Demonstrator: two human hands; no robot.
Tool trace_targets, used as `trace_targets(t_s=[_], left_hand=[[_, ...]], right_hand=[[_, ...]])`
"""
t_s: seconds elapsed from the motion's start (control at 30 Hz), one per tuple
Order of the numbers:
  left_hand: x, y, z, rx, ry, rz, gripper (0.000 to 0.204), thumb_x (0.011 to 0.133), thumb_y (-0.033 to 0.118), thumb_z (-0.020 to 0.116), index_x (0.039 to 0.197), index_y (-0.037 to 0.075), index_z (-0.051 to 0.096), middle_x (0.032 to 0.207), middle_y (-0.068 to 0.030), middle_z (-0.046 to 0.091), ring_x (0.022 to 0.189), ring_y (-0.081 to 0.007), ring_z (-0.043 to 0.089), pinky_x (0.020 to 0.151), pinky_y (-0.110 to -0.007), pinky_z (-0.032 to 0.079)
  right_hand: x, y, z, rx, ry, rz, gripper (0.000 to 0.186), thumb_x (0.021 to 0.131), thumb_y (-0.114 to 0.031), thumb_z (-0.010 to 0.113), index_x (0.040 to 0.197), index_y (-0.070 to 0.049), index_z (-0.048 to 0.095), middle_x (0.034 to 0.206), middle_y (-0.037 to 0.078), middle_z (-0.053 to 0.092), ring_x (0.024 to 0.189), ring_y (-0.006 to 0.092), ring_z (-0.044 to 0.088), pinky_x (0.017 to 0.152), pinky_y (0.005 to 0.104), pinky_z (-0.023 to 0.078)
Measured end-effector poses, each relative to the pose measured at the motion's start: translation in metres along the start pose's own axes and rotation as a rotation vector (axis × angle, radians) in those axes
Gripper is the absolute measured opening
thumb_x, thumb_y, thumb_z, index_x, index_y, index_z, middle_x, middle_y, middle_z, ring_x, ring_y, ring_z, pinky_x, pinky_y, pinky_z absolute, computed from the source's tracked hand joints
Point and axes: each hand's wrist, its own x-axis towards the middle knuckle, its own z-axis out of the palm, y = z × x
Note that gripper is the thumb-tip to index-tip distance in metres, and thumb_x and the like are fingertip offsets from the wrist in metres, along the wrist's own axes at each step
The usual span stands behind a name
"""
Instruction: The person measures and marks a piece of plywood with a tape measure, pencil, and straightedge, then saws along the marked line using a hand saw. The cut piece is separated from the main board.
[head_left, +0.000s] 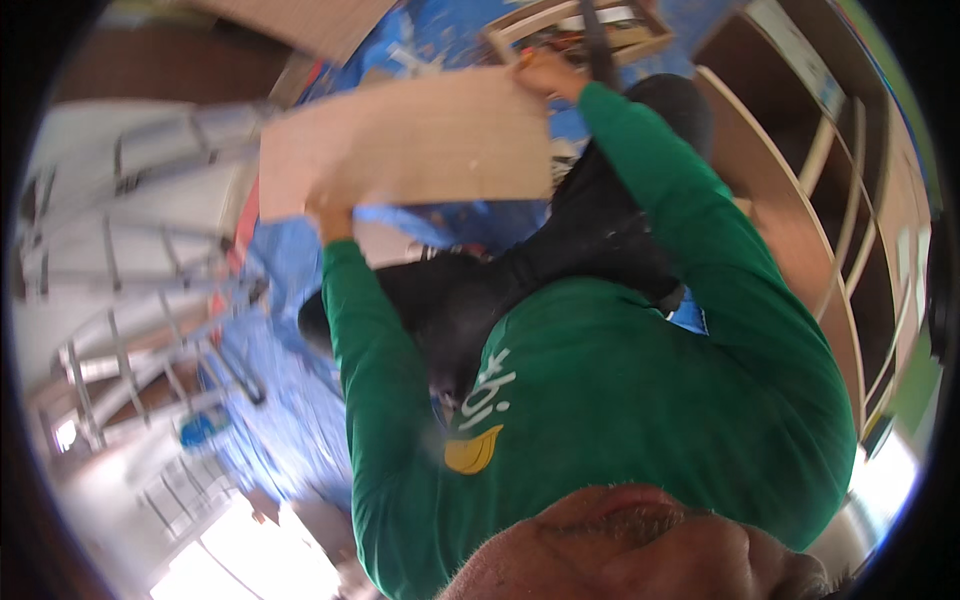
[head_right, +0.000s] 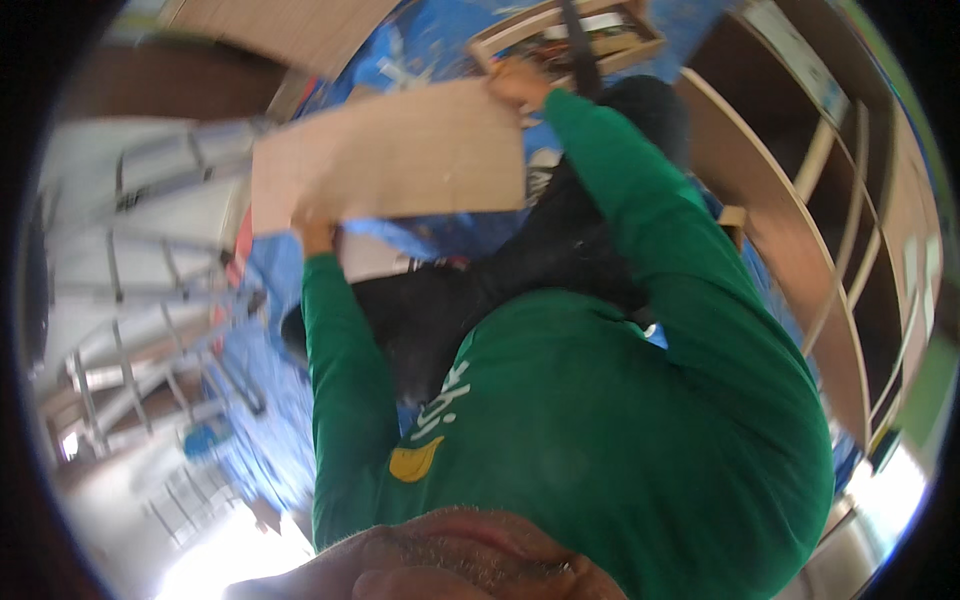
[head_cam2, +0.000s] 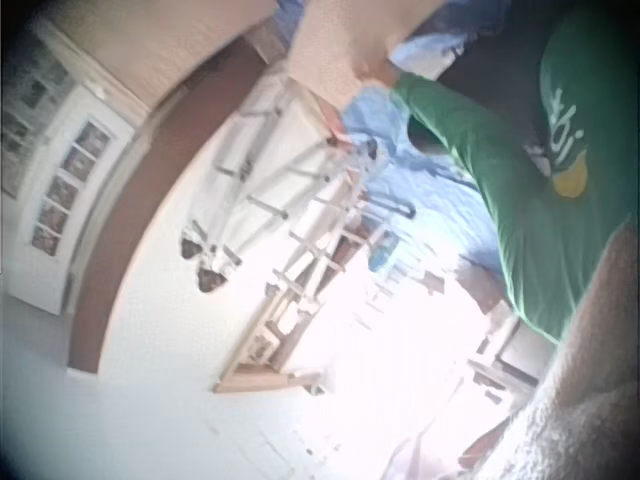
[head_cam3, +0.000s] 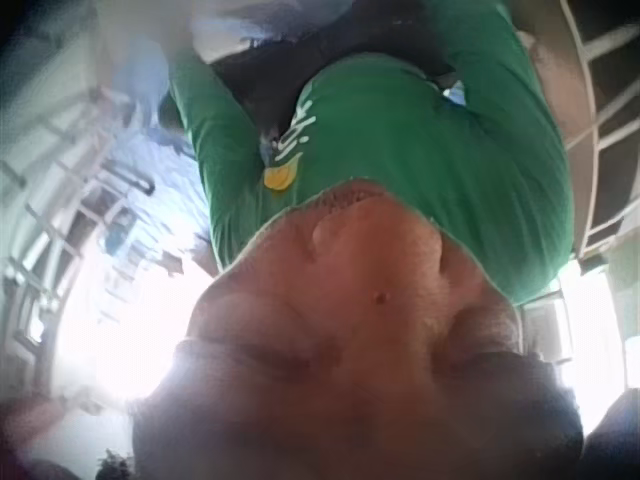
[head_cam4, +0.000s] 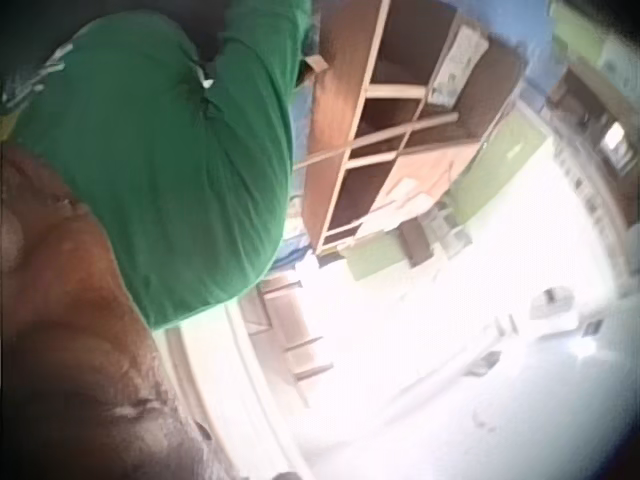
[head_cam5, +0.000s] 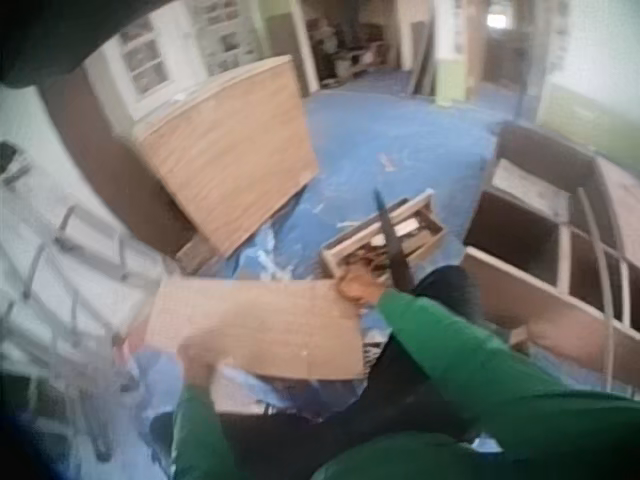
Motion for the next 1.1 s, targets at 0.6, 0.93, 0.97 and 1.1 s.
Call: trace_targets(t_s=[0.6, 0.93, 0.97, 1.1], left_hand=[[0.073, 0.036, 0.016, -1.057, -0.352, -0.742, 0.058, 0.079, -0.001, 0.074, 0.135, -0.004, 0.062, 0.114, -0.0189, 0.077, 0.107, -0.0303, 0.075, 0.088, -0.049, 0.06], [0.213, 0.058, -0.197, -1.942, 0.642, -0.373, 0.042, 0.108, 0.021, 0.055, 0.144, 0.0, 0.06, 0.137, -0.0152, 0.068, 0.126, -0.0301, 0.065, 0.114, -0.047, 0.049], [0.218, 0.064, -0.233, -2.126, 0.53, -0.202, 0.043, 0.11, 0.023, 0.053, 0.146, 0.0, 0.059, 0.142, -0.0154, 0.066, 0.131, -0.0304, 0.064, 0.118, -0.047, 0.047], [0.19, 0.144, -0.352, -2.155, 0.167, 0.256, 0.069, 0.113, 0.052, 0.05, 0.158, 0.0, 0.044, 0.14, -0.0183, 0.066, 0.127, -0.0314, 0.065, 0.113, -0.046, 0.049]], right_hand=[[-0.484, 0.105, -0.336, -0.815, 0.876, 0.965, 0.022, 0.1, -0.021, 0.066, 0.115, -0.007, 0.073, 0.11, 0.026, 0.075, 0.103, 0.0476, 0.072, 0.088, 0.0547, 0.059], [-0.565, 0.124, -0.253, -0.328, 1.004, 1.017, 0.046, 0.107, -0.046, 0.064, 0.112, -0.002, 0.074, 0.093, 0.025, 0.075, 0.086, 0.0377, 0.074, 0.074, 0.0514, 0.054], [-0.534, 0.089, -0.254, -0.197, 1.034, 0.903, 0.045, 0.109, -0.044, 0.064, 0.102, 0.0, 0.07, 0.073, 0.013, 0.062, 0.069, 0.0206, 0.059, 0.063, 0.0402, 0.047], [-0.416, -0.06, -0.229, 0.367, 0.822, 0.372, 0.029, 0.112, -0.032, 0.062, 0.094, -0.009, 0.066, 0.072, -0.005, 0.051, 0.062, 0.0035, 0.05, 0.052, 0.0223, 0.037]])
